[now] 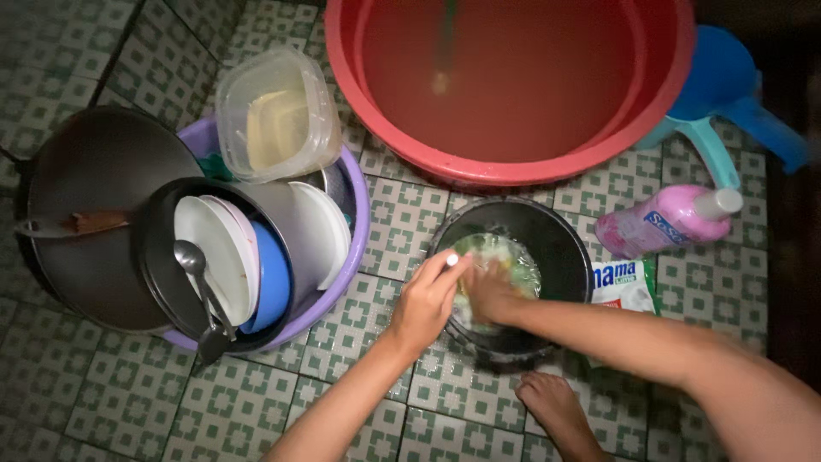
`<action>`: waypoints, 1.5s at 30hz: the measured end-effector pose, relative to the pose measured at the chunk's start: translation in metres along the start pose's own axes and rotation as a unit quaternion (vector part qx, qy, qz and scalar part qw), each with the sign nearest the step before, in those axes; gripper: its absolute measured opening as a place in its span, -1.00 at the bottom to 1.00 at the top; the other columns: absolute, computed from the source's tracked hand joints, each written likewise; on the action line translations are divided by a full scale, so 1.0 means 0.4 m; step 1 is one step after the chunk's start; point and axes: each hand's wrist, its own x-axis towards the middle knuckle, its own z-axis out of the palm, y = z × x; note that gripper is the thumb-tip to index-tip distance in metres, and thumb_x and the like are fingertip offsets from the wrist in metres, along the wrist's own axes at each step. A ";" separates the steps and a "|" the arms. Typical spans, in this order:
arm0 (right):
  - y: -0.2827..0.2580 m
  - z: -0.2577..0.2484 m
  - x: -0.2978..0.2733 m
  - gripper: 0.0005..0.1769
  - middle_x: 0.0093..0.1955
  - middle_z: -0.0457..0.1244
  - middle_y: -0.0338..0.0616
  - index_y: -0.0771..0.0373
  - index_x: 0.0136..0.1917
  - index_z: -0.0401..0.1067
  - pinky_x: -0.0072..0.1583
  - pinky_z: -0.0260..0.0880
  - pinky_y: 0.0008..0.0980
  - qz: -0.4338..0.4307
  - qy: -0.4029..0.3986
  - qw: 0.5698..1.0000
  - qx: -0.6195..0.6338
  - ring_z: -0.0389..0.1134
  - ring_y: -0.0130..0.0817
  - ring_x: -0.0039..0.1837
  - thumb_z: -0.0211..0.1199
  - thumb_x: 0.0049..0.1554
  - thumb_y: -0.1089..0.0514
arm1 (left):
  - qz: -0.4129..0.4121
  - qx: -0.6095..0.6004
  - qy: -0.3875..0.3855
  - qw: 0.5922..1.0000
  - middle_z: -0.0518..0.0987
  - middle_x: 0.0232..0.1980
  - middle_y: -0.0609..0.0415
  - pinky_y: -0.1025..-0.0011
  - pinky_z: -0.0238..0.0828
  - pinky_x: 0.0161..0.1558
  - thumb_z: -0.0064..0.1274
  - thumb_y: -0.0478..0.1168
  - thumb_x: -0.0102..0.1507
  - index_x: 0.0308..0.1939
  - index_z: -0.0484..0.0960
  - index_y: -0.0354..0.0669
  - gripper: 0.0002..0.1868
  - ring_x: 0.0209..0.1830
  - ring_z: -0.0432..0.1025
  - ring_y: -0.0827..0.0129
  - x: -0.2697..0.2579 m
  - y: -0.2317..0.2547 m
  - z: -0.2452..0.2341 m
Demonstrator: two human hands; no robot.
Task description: The person washes several plates, bowls, and a large pan in a washbasin by hand, using a sponge and dish soap.
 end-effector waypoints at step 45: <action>0.336 -0.144 -0.084 -0.62 -0.18 0.35 -0.15 0.23 0.14 0.56 -0.27 0.32 -0.30 0.027 -0.057 0.726 0.685 0.34 -0.35 -0.27 0.22 0.20 -0.05 | -0.077 0.240 -0.191 0.949 0.47 0.15 -0.28 0.15 0.51 -0.27 0.43 0.27 -0.24 0.35 0.20 -0.47 0.30 -0.12 0.50 -0.08 0.050 0.176 0.103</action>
